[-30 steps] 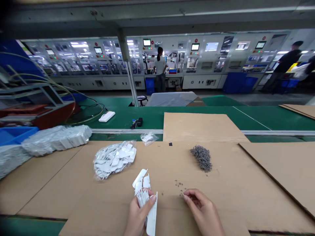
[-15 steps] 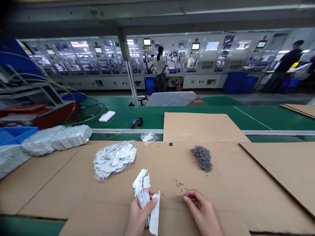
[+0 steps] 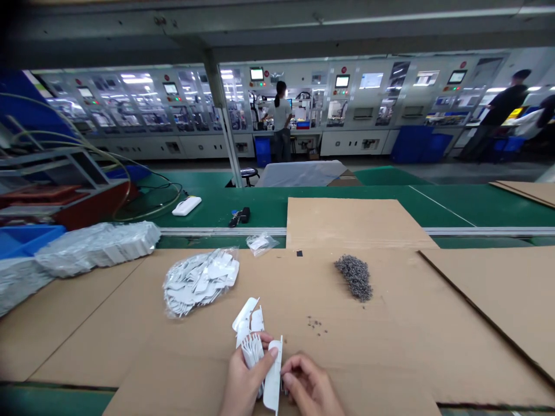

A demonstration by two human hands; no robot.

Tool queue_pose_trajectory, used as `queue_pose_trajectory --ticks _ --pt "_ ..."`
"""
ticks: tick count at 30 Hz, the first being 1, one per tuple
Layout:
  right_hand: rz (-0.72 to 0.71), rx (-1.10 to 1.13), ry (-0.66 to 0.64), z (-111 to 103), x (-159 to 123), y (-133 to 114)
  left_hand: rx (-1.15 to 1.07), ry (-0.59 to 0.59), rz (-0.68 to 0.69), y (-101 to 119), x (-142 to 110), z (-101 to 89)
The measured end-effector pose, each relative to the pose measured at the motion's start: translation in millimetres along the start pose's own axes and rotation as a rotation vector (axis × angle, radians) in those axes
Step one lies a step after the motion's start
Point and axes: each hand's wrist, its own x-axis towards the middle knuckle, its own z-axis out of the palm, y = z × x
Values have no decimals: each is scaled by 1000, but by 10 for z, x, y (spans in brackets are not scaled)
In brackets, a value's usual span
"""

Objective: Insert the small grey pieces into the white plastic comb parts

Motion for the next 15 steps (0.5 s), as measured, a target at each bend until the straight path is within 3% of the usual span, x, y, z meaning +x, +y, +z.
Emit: queue_pose_trajectory --ticks 7,11,15 --pt "-164 116 242 249 70 202 21 41 26 7 -24 14" --pt "-137 161 337 268 88 206 28 53 33 8 -29 21" --pt "-75 218 330 247 103 182 33 40 20 30 -34 25"
